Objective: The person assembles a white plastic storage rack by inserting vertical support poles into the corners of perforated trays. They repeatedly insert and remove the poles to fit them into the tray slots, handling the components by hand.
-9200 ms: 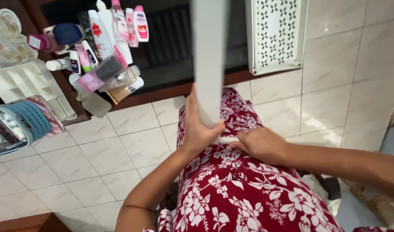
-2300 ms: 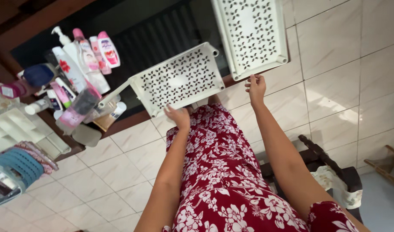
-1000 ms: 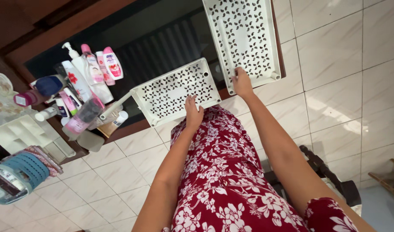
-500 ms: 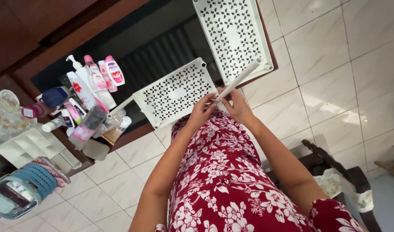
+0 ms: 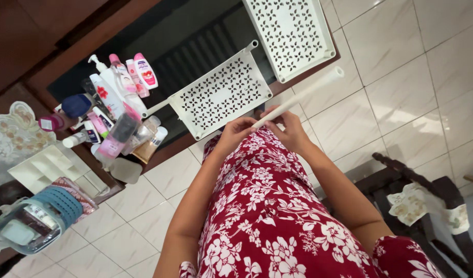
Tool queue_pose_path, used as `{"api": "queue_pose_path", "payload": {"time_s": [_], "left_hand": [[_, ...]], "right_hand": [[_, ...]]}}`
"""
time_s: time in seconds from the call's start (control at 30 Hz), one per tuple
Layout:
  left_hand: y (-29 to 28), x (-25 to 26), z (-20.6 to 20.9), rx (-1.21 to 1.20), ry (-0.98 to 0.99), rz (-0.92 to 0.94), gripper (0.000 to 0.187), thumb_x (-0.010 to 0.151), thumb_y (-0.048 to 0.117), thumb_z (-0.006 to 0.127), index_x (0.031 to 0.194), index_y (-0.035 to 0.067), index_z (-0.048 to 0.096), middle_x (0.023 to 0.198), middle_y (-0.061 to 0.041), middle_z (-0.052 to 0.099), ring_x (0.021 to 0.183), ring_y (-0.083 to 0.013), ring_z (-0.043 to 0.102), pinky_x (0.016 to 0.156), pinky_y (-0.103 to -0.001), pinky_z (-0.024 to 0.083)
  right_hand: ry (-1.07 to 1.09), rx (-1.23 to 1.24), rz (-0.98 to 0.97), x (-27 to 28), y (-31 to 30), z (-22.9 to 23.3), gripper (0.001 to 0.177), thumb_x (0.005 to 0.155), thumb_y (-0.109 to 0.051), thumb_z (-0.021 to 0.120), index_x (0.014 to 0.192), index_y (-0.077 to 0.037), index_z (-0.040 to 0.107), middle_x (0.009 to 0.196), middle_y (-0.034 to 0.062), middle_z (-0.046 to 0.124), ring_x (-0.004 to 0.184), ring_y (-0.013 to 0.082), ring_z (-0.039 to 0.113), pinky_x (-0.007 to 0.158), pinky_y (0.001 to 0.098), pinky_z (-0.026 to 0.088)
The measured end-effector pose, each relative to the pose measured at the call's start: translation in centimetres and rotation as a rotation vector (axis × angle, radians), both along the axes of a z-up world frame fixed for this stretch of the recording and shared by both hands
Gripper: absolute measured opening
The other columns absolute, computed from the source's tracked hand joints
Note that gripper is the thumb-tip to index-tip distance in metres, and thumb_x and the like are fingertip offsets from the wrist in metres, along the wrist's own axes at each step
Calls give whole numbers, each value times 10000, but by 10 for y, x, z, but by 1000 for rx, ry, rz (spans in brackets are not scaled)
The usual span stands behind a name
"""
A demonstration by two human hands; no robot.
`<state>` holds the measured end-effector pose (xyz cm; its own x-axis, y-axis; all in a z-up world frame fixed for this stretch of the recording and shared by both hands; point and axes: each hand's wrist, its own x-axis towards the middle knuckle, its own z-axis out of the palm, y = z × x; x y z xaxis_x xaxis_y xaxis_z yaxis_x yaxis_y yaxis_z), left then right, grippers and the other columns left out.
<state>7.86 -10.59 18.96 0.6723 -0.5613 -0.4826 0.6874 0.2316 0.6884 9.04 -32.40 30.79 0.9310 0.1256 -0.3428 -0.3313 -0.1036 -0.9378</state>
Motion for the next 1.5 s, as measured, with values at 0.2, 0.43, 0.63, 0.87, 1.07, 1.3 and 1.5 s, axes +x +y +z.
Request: {"api": "queue_pose_path", "payload": {"time_s": [0.2,0.43,0.63,0.87,1.07,1.3,1.5], "left_hand": [[31,-33,-29,98,141,154,221,939,-4,702,1160,-5,715,1015,-92,748,928,-158,701,861,-291,571],[47,-20,-35,-60,483,686,168,1042,190,612,1100,46,675,967,-66,693,872,-179,670,839,-386,578],[40,11,-26,42,400,781,134,981,148,649,1091,78,680,982,-31,690,877,-140,677,856,-354,579],[-32,-1,-82,290,209,513,148,1010,134,709,1036,-8,676,983,-96,716,847,-172,682,790,-317,562],[-61,3,-164,297,260,428,194,960,126,673,1130,33,679,1044,-69,730,902,-173,717,782,-291,590],[-80,-32,-183,933,-531,-173,313,835,92,729,1143,52,695,1124,-188,668,1055,-400,641,922,-447,522],[-111,-18,-184,957,-508,-65,288,839,102,719,1119,41,690,1093,-172,656,1070,-389,611,928,-459,494]], "right_hand": [[-35,225,-149,-31,-26,20,188,1030,4,624,1218,17,627,1216,141,689,1022,171,698,888,283,597],[29,105,-22,-50,-66,63,210,968,36,633,1173,23,677,1253,139,629,1076,195,692,946,315,607],[250,-463,145,-53,-70,50,264,941,-4,655,1205,2,657,1011,135,703,875,199,731,735,353,585],[383,-449,537,-52,-41,3,431,1024,-184,529,1424,-55,433,820,163,680,671,240,648,619,396,519],[798,-145,230,-38,-51,-59,401,1119,-219,441,1479,-41,441,781,106,499,613,216,451,526,412,368],[684,-682,557,-22,-80,-106,629,1014,-223,469,1612,-135,295,838,237,699,738,365,665,727,486,525],[661,-813,635,-24,-81,-130,663,990,-201,487,1620,-143,287,943,304,697,868,454,682,844,547,524]]}}
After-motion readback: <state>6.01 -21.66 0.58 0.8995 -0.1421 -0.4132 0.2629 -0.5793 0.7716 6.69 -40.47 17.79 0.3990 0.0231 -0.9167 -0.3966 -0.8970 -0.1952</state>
